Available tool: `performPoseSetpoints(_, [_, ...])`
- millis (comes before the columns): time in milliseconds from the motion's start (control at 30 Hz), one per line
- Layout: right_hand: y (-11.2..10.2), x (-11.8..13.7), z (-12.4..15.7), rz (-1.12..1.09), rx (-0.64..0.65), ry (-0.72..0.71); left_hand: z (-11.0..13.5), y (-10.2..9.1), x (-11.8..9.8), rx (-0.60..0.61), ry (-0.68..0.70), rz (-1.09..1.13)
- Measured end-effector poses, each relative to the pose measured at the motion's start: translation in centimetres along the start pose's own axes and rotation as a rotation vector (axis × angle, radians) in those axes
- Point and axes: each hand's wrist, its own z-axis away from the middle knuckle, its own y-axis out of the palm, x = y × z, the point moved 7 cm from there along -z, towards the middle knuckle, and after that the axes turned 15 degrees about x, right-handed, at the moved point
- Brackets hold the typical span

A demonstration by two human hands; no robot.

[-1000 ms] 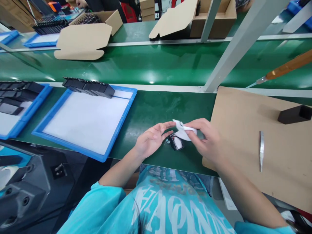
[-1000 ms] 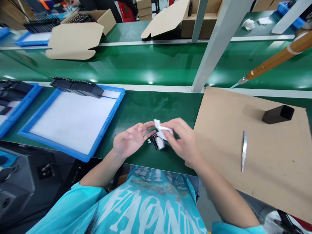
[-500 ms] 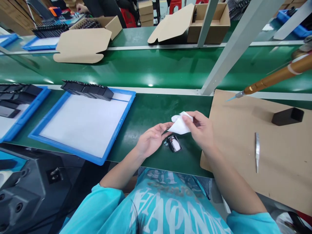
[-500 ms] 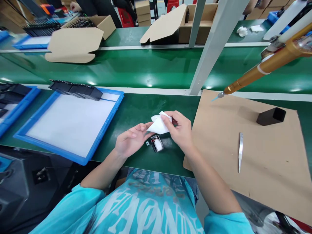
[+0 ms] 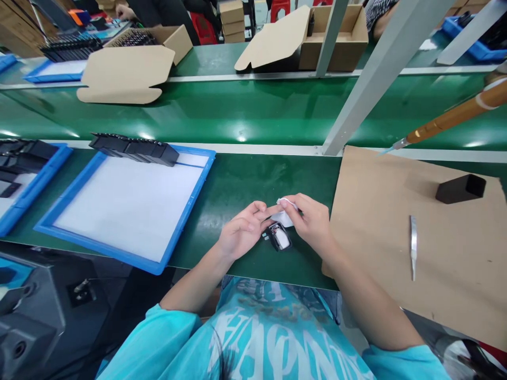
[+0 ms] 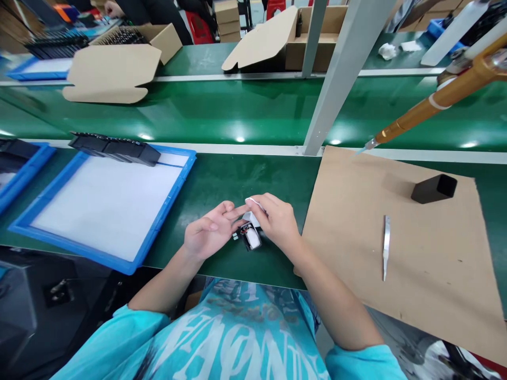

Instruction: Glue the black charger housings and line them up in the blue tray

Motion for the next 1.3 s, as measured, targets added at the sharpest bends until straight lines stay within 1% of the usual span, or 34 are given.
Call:
performPoseSetpoints(67, [-0.3,-0.8,0.0,-0.058,-0.001,0.085,-0.1,0.1,-0.1,0.013,-0.003,0.018])
performPoseSetpoints(133, [-0.9,-1.6,0.0,-0.125,-0.032,0.165,-0.1,0.2,-0.3,0.021,0.000,0.035])
performPoseSetpoints(167, [-1.3,-1.9,0.1,-0.149,-0.058,0.177,-0.1,0.2,-0.4,0.023,0.008,0.041])
performPoseSetpoints(200, [-1.6,-1.9,0.0,-0.162,-0.077,0.160,-0.1,0.2,-0.4,0.024,0.016,0.046])
performPoseSetpoints(233, [-1.7,-1.6,-0.1,-0.160,-0.073,0.114,-0.1,0.2,-0.5,0.021,0.024,0.050])
performPoseSetpoints(333, [-0.6,-0.1,-0.4,-0.083,0.059,-0.084,0.0,0.0,-0.3,0.012,0.030,0.061])
performPoseSetpoints(367, [0.0,0.3,-0.3,-0.052,0.095,-0.117,0.1,-0.1,0.0,0.015,0.019,0.061])
performPoseSetpoints(400, [0.4,0.4,-0.3,-0.027,0.111,-0.116,0.1,-0.1,0.2,0.022,0.003,0.053])
performPoseSetpoints(433, [0.6,0.3,-0.3,-0.018,0.106,-0.087,0.2,0.0,0.4,0.032,-0.015,0.039])
performPoseSetpoints(500, [0.6,-0.5,-0.2,-0.059,0.078,0.026,0.2,0.1,0.7,0.053,-0.047,0.007])
performPoseSetpoints(567, [0.3,-1.7,-0.1,-0.165,0.049,0.162,0.3,0.3,0.8,0.064,-0.056,-0.005])
performPoseSetpoints(633, [0.0,-2.6,0.0,-0.279,0.017,0.245,0.2,0.3,0.6,0.065,-0.037,-0.005])
performPoseSetpoints(667, [-0.1,-2.6,0.0,-0.310,0.014,0.238,0.2,0.3,0.5,0.062,-0.024,-0.006])
performPoseSetpoints(700, [-0.2,-2.3,-0.2,-0.315,0.028,0.197,0.1,0.2,0.4,0.058,-0.013,-0.006])
performPoseSetpoints(767, [-0.1,-1.5,-0.6,-0.269,0.083,0.077,0.1,0.0,0.2,0.052,-0.010,-0.003])
performPoseSetpoints(800, [0.0,-1.4,-0.7,-0.235,0.101,0.042,0.1,-0.1,0.2,0.046,-0.007,-0.005])
performPoseSetpoints(833, [-0.1,-1.5,-0.8,-0.197,0.106,0.041,0.1,-0.3,0.1,0.033,0.002,-0.017])
performPoseSetpoints(900, [-0.4,-2.5,-0.9,-0.091,0.105,0.126,0.5,-1.2,-0.4,-0.048,0.056,-0.118])
performPoseSetpoints(967, [-1.1,-3.6,-0.9,0.089,0.098,0.244,1.4,-2.6,-1.3,-0.225,0.138,-0.314])
performPoseSetpoints(1000, [-1.5,-3.9,-0.9,0.178,0.092,0.280,2.1,-3.3,-1.8,-0.322,0.165,-0.434])
performPoseSetpoints(1033, [-1.9,-3.8,-0.9,0.231,0.100,0.281,2.8,-3.9,-2.1,-0.406,0.176,-0.556])
performPoseSetpoints(1067, [-2.0,-3.5,-0.9,0.229,0.145,0.240,3.4,-4.4,-2.3,-0.472,0.169,-0.671])
performPoseSetpoints(1100, [-1.6,-3.0,-0.9,0.173,0.253,0.165,4.1,-4.8,-2.5,-0.519,0.150,-0.771])
performPoseSetpoints(1133, [-0.7,-2.3,-0.6,0.078,0.421,0.070,4.7,-5.1,-2.6,-0.551,0.131,-0.856])
performPoseSetpoints(1167, [0.4,-1.5,-0.1,-0.027,0.618,-0.020,5.2,-5.4,-2.8,-0.576,0.116,-0.930])
performPoseSetpoints(1200, [1.3,-0.8,0.7,-0.112,0.799,-0.081,5.8,-5.6,-3.0,-0.603,0.112,-0.993])
performPoseSetpoints(1233, [2.0,-0.4,1.5,-0.161,0.930,-0.103,6.4,-5.7,-3.2,-0.630,0.112,-1.045])
performPoseSetpoints(1267, [2.5,-0.2,1.9,-0.175,0.996,-0.093,6.9,-5.7,-3.3,-0.639,0.108,-1.085])
performPoseSetpoints(1300, [2.9,-0.3,2.1,-0.167,1.008,-0.067,7.2,-5.6,-3.3,-0.623,0.097,-1.112])
